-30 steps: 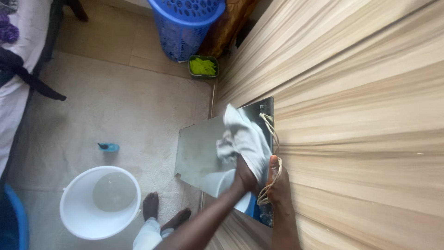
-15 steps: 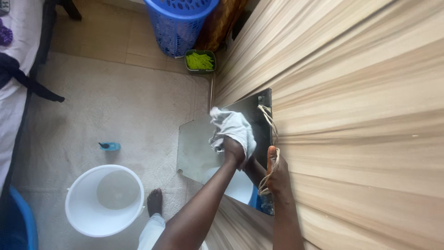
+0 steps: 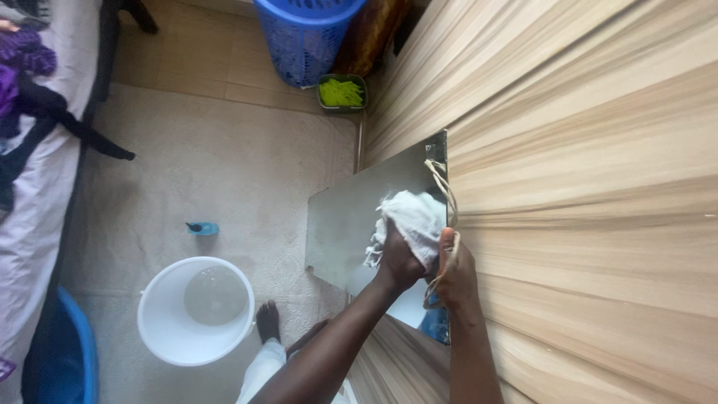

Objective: The person wipes a wall-mounted mirror with a cloth, then dips the cloth into a bucket of water, wrings it out, and resumes wiping the mirror surface.

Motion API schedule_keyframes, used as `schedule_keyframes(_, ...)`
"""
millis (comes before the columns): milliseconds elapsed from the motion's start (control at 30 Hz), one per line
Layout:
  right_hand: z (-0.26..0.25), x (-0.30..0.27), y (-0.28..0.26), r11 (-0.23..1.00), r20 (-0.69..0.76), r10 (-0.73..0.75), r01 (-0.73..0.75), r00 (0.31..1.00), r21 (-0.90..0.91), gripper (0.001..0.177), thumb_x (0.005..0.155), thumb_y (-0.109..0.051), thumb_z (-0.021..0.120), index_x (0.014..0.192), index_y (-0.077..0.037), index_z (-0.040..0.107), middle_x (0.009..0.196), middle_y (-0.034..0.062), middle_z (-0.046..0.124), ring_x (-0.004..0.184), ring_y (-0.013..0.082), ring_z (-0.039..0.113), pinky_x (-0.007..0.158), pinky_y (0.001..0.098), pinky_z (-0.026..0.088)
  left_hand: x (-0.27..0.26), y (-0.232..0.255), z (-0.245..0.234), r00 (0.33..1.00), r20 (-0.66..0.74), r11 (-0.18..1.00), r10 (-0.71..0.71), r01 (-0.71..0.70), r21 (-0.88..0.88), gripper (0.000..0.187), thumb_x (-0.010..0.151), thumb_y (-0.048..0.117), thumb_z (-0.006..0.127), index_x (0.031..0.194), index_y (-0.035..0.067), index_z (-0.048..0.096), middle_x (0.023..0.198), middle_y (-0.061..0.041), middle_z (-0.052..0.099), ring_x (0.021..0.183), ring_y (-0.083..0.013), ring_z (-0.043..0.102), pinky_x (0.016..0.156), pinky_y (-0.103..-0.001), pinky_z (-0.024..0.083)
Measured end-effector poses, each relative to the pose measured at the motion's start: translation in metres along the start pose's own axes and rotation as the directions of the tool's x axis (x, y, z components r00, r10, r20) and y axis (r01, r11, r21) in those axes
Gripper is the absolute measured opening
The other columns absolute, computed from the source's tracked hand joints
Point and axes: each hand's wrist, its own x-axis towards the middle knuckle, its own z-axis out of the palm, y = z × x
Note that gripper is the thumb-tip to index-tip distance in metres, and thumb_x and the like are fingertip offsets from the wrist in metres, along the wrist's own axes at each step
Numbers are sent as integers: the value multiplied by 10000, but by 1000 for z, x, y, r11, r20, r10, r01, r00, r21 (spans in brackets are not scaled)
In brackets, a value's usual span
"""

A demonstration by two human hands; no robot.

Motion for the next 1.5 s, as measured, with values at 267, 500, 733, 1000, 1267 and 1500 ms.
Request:
schedule_keyframes(267, 1, 16, 12, 1000, -45, -16, 15, 999, -25, 758, 962, -761, 353, 788, -43, 521, 665, 1, 397, 594, 139, 373, 508, 344, 297, 6, -106, 35, 975, -52, 934, -216, 190, -304, 547, 1046, 315, 503, 1492, 0, 484, 1528, -204, 524, 1476, -360, 470, 1265, -473, 335)
schedule_keyframes(500, -3, 11, 9, 997, -41, -63, 62, 997, -38, 727, 934, -765, 378, 754, -71, 493, 624, -28, 362, 547, 113, 355, 465, 325, 277, -60, -189, 33, 779, -171, 796, -603, 603, -58, 542, 1021, 326, 535, 1447, -7, 500, 1487, -221, 521, 1451, -388, 428, 1240, -516, 245)
schedule_keyframes(733, 2, 4, 2, 994, -51, -98, 95, 994, -46, 742, 1010, -705, 346, 771, -29, 540, 646, -3, 409, 601, 123, 383, 514, 338, 336, -90, -97, 43, 790, -125, 787, -600, 611, 86, 504, 1018, 331, 539, 1390, -10, 528, 1426, -245, 540, 1411, -408, 427, 1222, -537, 194)
schedule_keyframes(1000, 0, 6, -7, 996, -47, -86, 84, 995, -37, 741, 951, -738, 323, 765, -68, 579, 637, 12, 487, 593, 120, 467, 518, 325, 395, 6, -35, 41, 965, -43, 965, -259, 257, -43, 499, 1037, 334, 537, 1366, -38, 491, 1397, -251, 530, 1403, -381, 449, 1251, -505, 247)
schedule_keyframes(1267, -6, 10, 3, 996, -99, -36, 29, 994, -79, 727, 952, -756, 306, 739, -81, 474, 631, -16, 362, 567, 127, 367, 471, 345, 297, 24, -147, 56, 893, -72, 872, -444, 413, -262, 552, 1048, 329, 518, 1441, -37, 388, 1466, -233, 468, 1446, -342, 402, 1255, -469, 243)
schedule_keyframes(1500, 6, -3, -13, 983, -71, -157, 149, 985, -103, 696, 993, -704, 342, 729, -82, 509, 618, -22, 423, 579, 93, 394, 506, 298, 367, -58, -118, 44, 849, -60, 830, -526, 495, -258, 609, 1058, 324, 500, 1506, -36, 299, 1527, -218, 413, 1483, -307, 360, 1259, -437, 239)
